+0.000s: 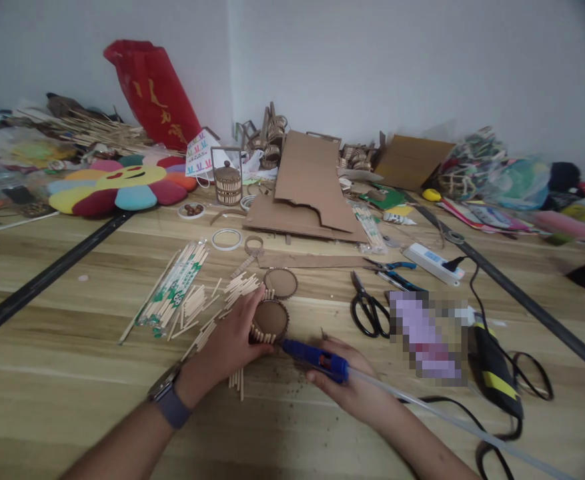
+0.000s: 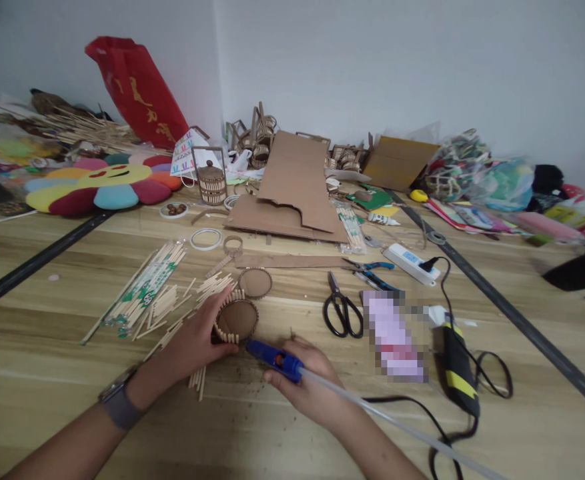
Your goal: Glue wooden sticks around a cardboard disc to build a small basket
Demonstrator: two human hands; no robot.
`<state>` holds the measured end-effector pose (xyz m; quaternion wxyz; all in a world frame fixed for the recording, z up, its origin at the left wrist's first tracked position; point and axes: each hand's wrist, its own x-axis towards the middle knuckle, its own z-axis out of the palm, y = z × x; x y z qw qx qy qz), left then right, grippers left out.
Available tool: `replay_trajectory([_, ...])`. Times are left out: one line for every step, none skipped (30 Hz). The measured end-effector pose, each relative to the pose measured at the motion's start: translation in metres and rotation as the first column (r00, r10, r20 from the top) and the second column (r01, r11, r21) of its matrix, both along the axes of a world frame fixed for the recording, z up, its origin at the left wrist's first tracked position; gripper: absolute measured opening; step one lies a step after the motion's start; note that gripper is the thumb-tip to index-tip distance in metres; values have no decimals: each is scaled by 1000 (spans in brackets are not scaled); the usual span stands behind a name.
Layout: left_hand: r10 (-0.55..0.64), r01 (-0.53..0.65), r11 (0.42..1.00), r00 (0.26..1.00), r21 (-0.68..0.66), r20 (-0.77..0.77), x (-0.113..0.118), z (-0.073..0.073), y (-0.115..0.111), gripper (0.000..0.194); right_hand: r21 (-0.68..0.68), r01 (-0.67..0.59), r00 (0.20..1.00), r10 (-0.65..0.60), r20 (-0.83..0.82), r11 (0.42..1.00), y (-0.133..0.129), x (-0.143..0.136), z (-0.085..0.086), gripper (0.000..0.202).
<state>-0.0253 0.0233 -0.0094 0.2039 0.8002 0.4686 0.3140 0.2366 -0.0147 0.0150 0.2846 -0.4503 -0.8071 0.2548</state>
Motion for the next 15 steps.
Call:
replay_trajectory([1,-1,1000,1000,-2,0,0,0,0,114,1,0,1000,0,6,1000,0,0,-1,25])
replay_trajectory([1,-1,1000,1000,-5,-1,0,0,0,114,2,4,1000,-4,10,1000,0,0,-1,25])
replay_trajectory([0,0,1000,1000,-6,-3,0,0,0,114,0,8,1000,-8,12,1000,0,0,-1,25])
replay_trajectory([-1,1,1000,1000,-6,-4,0,0,0,114,-3,8,1000,-8,15,1000,0,0,-1,25])
replay_trajectory([-1,1,1000,1000,-5,-5,0,0,0,113,-6,7,1000,-7,17,1000,0,0,0,26])
replay_trajectory([-1,1,1000,1000,-5,-6,0,-1,0,113,-11,8,1000,-8,18,1000,0,0,0,27])
replay_trajectory([-1,1,1000,1000,-6,-5,0,-1,0,112,-17,7,1000,-7,19,1000,0,0,1,27])
replay_trajectory([0,0,1000,1000,-8,-5,0,-1,0,111,-20,6,1000,-6,17,1000,0,0,2,27])
replay_trajectory([1,-1,1000,1000,-9,-5,0,-1,0,111,-19,7,1000,-6,14,1000,0,0,3,28])
replay_trajectory([0,0,1000,1000,-9,-5,0,-1,0,110,-17,8,1000,-7,10,1000,0,0,4,28])
replay_trajectory([0,0,1000,1000,-6,-6,1,-1,0,111,-14,9,1000,-9,7,1000,0,0,4,27])
replay_trajectory([0,0,1000,1000,-3,-6,1,-1,0,111,-13,6,1000,-6,7,1000,0,-1,4,27])
replay_trajectory([0,0,1000,1000,1,-7,1,0,0,112,-15,0,1000,0,8,1000,0,-1,4,27])
replay_trajectory([-1,1,1000,1000,2,-7,1,0,0,112,-15,-3,1000,3,5,1000,0,-1,4,26])
replay_trajectory([0,0,1000,1000,2,-6,1,1,0,112,-11,-3,1000,3,-1,1000,0,-1,4,26])
